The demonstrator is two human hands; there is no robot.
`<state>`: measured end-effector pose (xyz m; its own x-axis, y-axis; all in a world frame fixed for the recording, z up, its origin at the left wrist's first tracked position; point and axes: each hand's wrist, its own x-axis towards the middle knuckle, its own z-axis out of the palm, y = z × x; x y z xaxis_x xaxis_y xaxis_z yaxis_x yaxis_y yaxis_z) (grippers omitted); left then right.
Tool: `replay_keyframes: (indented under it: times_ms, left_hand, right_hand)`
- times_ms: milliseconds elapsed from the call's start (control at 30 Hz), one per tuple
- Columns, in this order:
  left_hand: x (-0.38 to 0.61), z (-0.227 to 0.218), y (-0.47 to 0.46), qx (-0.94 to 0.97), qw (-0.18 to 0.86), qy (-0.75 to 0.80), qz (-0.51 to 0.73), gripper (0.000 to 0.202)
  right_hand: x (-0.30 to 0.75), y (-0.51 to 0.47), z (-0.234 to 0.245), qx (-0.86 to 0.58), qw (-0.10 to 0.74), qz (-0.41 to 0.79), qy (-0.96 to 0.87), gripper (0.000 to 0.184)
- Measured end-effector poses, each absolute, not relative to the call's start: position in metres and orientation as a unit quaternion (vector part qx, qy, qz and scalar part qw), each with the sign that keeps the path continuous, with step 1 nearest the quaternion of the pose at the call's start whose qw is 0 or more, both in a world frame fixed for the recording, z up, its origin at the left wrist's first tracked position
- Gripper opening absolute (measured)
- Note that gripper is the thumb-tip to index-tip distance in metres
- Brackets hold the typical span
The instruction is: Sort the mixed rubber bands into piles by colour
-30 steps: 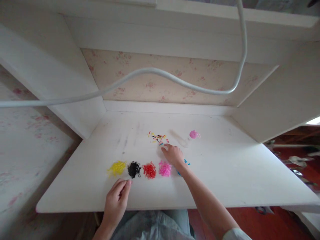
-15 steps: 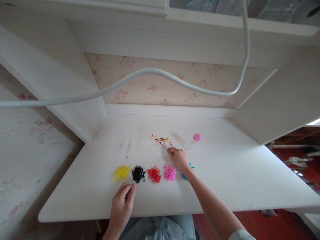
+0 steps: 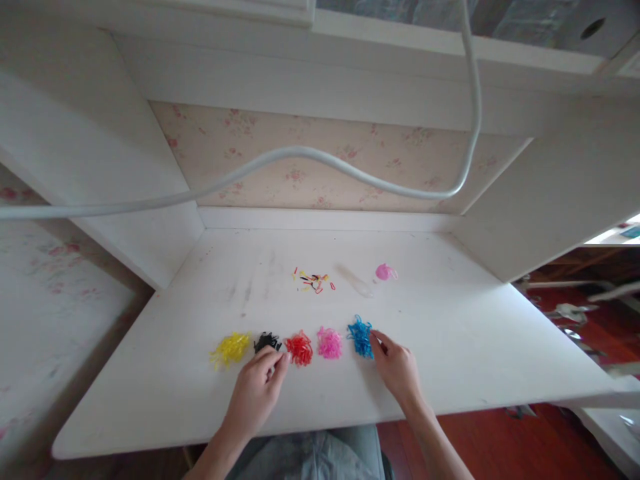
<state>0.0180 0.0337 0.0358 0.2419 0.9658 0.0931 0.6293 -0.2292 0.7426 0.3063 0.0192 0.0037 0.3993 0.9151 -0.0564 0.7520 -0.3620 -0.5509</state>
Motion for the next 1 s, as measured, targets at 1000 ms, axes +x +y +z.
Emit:
replay_keyframes:
  times_ms: [1000]
  left_hand:
    - [0.096,0.044,0.142,0.774,0.128,0.6,0.158,0.025]
  right_hand:
    - [0.308,0.001,-0.01,-0.768,0.415,0.248,-0.42,0.053]
